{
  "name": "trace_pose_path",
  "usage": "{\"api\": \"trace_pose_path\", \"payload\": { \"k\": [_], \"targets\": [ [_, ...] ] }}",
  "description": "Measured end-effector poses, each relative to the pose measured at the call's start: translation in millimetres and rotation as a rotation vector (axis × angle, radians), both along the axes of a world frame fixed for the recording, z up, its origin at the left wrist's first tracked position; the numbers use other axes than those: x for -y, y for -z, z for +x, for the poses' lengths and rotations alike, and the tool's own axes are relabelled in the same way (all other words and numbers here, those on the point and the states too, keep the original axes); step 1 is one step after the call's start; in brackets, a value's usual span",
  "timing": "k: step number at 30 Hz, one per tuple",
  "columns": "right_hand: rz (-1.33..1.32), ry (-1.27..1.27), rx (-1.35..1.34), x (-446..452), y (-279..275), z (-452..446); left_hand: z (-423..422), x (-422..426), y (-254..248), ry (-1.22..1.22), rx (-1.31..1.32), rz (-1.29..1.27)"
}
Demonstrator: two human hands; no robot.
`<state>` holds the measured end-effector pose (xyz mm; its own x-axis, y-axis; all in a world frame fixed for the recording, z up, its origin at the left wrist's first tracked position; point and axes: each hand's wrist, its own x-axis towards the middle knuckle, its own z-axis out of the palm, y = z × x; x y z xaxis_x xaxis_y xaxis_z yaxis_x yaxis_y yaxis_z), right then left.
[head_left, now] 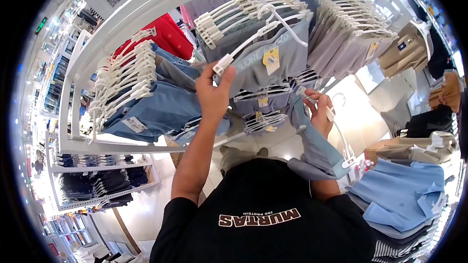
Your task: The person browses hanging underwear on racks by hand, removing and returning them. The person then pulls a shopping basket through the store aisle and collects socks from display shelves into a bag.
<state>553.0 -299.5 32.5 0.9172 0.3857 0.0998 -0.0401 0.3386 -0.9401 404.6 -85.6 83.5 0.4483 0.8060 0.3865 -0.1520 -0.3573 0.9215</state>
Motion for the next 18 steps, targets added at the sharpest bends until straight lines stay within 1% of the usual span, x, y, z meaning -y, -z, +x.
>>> {"api": "trace_pose_path", "payload": {
  "k": [1, 5, 6, 9, 11, 13, 14, 18],
  "targets": [
    [-0.004, 0.013, 0.006, 0, -3, -1, -2, 4, -7, 0.012, -0.057, 0.013],
    [-0.008, 0.025, 0.032, 3, -10, 0, 0, 26, -24, 0.005, -0.036, 0.146],
    [-0.047, 0.021, 0.044, 3, -12, 0, -1, 30, -29, -0.001, -0.080, 0.202],
    [-0.155, -0.005, 0.090, 8, -16, 3, -1, 45, -36, 0.029, -0.006, 0.292],
    [-0.209, -0.049, 0.135, 14, -11, 9, -5, 54, -40, 0.116, -0.014, 0.265],
    [-0.167, 0.032, 0.189, 14, -14, 7, -6, 62, -41, 0.221, -0.005, 0.288],
    [-0.145, 0.072, 0.218, 14, -17, 6, -8, 66, -39, 0.292, -0.040, 0.281],
    [-0.036, 0.244, 0.325, 15, -32, 0, -4, 86, -3, 0.425, -0.046, 0.209]
  ]
}}
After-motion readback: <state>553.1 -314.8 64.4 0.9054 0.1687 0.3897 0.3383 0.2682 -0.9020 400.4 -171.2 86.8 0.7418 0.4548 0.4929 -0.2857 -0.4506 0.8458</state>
